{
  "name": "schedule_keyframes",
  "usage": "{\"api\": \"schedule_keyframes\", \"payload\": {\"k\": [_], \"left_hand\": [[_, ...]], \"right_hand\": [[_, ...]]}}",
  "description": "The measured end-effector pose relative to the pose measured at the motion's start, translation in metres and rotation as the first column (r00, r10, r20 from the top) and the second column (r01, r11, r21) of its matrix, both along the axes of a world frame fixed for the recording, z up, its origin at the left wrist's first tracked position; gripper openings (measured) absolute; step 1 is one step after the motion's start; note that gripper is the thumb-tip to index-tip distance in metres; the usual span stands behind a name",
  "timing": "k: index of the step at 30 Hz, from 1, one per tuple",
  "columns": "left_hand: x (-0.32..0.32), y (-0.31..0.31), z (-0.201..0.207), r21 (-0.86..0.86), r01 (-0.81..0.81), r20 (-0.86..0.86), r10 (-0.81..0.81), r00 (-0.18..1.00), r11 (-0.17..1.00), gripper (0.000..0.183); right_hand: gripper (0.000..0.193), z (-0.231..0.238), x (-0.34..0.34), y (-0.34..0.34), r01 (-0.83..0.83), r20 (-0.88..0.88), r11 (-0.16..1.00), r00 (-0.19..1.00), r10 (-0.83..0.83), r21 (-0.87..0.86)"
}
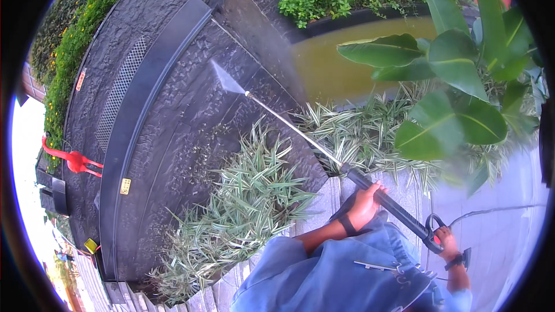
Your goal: Pressure washing the stone surfaces and steps of an outdoor pond water feature.
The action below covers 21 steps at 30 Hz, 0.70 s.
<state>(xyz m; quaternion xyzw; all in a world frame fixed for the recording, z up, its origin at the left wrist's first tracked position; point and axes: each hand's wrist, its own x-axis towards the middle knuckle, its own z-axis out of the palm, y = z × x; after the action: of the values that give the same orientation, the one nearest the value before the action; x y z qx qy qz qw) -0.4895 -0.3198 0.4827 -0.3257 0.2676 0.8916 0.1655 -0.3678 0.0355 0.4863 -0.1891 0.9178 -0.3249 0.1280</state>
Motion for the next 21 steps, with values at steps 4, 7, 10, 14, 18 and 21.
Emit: {"api": "schedule_keyframes", "payload": {"k": [4,7,10,14,18,21], "left_hand": [[-0.027,0.01,-0.01,-0.012,0.079,-0.035,-0.08,0.996,0.997,0.015],[-0.058,0.026,-0.033,0.023,0.162,-0.003,-0.162,0.987,0.987,0.013],[-0.076,0.045,-0.054,0.024,0.192,0.067,-0.193,0.979,0.981,0.013],[-0.079,0.052,-0.08,0.131,0.221,0.122,-0.237,0.964,0.966,0.012],[-0.078,0.051,-0.093,0.15,0.245,0.199,-0.272,0.941,0.958,0.011],[-0.078,0.052,-0.099,0.149,0.24,0.208,-0.267,0.941,0.959,0.011]], "right_hand": [[0.019,-0.003,0.009,-0.003,0.082,-0.094,0.996,0.992,-0.08,0.021],[0.021,0.002,0.011,-0.001,0.123,-0.006,0.991,0.992,-0.123,0.062],[0.018,0.012,0.014,-0.005,0.199,0.005,0.976,0.98,-0.2,0.083],[0.015,0.027,0.014,-0.004,0.252,0.037,0.959,0.965,-0.258,0.129],[0.01,0.029,0.012,-0.009,0.276,0.069,0.948,0.955,-0.289,0.157],[0.012,0.033,0.007,-0.012,0.253,0.132,0.954,0.952,-0.275,0.163]]}}
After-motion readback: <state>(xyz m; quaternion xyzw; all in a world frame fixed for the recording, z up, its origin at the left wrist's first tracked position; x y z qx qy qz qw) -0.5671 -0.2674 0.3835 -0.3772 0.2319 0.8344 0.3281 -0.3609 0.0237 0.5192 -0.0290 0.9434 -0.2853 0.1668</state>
